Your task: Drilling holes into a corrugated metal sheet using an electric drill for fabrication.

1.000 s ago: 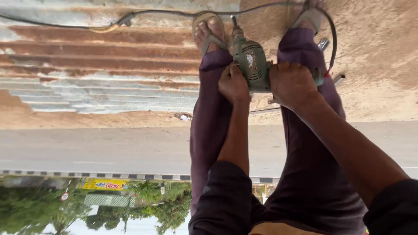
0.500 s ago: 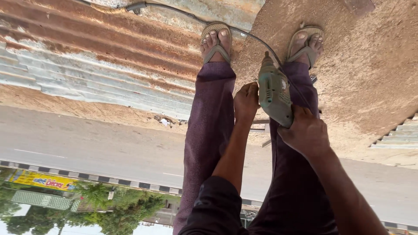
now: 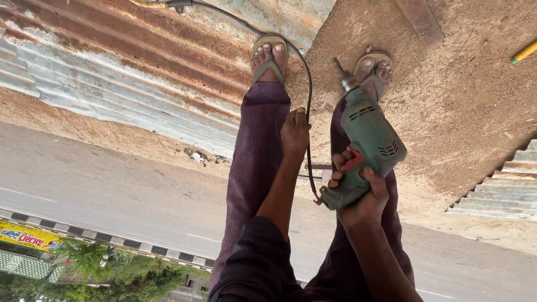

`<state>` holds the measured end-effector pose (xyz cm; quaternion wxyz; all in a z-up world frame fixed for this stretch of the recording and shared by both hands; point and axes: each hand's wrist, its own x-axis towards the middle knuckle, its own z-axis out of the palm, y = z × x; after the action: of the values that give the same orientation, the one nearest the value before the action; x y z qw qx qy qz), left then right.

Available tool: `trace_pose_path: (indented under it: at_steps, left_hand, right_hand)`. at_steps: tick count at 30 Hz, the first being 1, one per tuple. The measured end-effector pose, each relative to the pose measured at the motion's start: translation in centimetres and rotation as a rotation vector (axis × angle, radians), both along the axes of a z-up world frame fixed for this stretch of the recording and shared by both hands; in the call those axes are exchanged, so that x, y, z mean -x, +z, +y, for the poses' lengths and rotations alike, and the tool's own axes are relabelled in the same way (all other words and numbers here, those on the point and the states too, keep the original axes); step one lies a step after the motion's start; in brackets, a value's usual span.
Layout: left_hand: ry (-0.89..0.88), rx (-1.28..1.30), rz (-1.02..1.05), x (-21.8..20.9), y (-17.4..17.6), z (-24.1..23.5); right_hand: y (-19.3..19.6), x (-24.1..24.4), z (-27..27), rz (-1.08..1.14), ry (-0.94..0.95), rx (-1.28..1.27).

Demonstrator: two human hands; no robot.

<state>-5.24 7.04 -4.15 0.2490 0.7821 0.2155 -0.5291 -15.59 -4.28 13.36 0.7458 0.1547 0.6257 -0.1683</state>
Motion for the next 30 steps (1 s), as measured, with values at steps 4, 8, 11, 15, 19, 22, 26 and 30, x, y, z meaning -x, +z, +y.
trace_pose_path:
  at_steps: [4, 8, 11, 15, 19, 22, 26, 30]
  left_hand:
    - [-0.025, -0.088, 0.171, -1.5, 2.9, -4.4]
    - [-0.047, -0.085, 0.294, 2.2, 1.4, -2.5]
    - [-0.214, 0.061, 0.152, 4.5, 1.0, -1.4]
    - [-0.423, 0.057, 0.016, 5.0, 2.3, -1.8]
    - [-0.466, 0.056, -0.177, 3.5, 2.0, -3.4]
    - [-0.373, 0.002, -0.051, -1.2, 2.8, -7.4]
    - [-0.281, -0.134, 0.064, -4.6, -1.6, -8.4]
    - [-0.375, 0.027, -0.211, -5.6, -7.9, -6.1]
  right_hand:
    - [-3.9, 3.2, 0.5, -0.022, -0.110, 0.085]
    - [-5.8, 5.3, -1.2, -0.038, -0.092, 0.141]
    - [-6.8, 6.6, -2.2, -0.040, -0.053, 0.194]
    - [-8.1, 6.9, -2.7, -0.117, -0.038, 0.221]
    - [-8.0, 6.8, -3.4, -0.062, 0.007, 0.230]
    - [-9.0, 6.9, -3.5, -0.084, 0.004, 0.224]
    - [-9.3, 6.3, -3.5, -0.049, 0.039, 0.188]
    - [-8.5, 5.0, -3.2, 0.003, 0.078, 0.166]
